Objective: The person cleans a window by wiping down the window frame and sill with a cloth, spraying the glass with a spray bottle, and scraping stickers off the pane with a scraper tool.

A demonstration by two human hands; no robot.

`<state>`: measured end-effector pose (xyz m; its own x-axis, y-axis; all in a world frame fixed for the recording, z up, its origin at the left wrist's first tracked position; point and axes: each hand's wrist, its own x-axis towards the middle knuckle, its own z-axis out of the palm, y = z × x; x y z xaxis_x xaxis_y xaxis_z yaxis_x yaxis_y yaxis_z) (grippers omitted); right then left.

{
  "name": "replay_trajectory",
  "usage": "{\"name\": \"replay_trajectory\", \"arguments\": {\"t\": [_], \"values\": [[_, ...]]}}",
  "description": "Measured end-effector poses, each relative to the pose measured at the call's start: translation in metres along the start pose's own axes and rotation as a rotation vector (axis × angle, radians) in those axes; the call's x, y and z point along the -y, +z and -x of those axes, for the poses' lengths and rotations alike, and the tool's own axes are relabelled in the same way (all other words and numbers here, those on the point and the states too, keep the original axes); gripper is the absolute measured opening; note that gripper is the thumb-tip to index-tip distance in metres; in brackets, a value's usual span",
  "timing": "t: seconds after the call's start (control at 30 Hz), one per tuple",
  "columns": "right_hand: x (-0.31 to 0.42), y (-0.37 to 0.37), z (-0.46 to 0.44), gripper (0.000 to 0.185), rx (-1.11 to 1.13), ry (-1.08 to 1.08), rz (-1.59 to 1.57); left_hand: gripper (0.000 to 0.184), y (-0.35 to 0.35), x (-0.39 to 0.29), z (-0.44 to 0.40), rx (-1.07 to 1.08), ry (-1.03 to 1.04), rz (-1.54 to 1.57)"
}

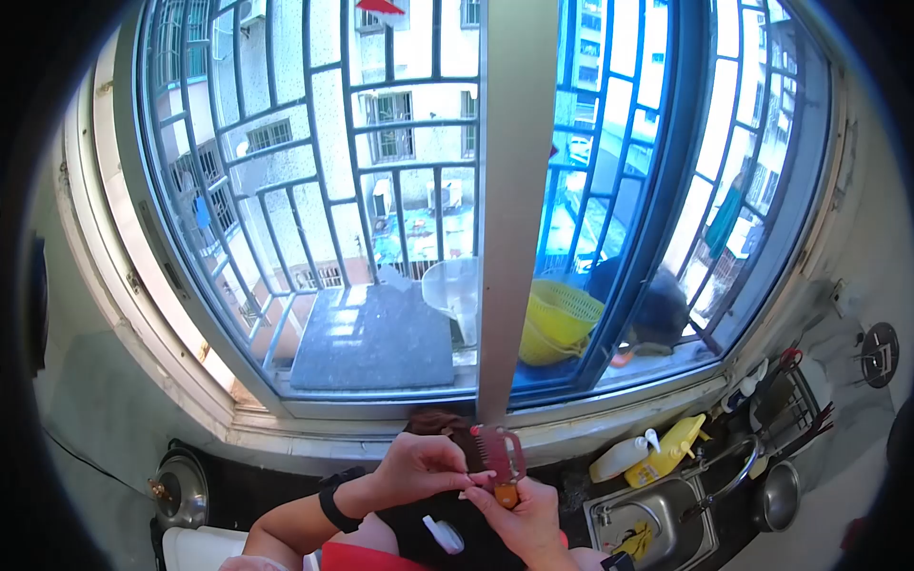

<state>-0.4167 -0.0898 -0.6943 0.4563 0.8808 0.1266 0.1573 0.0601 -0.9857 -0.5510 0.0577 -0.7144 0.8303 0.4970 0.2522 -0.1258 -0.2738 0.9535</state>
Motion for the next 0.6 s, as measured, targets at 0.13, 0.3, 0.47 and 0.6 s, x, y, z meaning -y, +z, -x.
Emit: {"name": "replay_trajectory", "arguments": {"t": [0.13, 0.3, 0.47, 0.6], "values": [[0.002, -0.005, 0.005, 0.023, 0.035, 0.05, 0.039, 0.007, 0.005, -0.003, 0.005, 0.082, -0.106, 0.297], [0.004, -0.012, 0.01, 0.03, -0.016, -0.034, 0.215, 0.009, 0.008, -0.005, 0.005, 0.185, -0.165, 0.296], [-0.007, -0.032, 0.005, 0.021, -0.327, -0.281, 0.45, 0.026, 0.017, -0.021, 0.006, 0.272, -0.073, 0.241], [0.004, -0.092, 0.007, 0.015, -0.661, -0.23, 0.536, 0.03, 0.002, -0.04, 0.013, 0.246, -0.002, 0.108]]}}
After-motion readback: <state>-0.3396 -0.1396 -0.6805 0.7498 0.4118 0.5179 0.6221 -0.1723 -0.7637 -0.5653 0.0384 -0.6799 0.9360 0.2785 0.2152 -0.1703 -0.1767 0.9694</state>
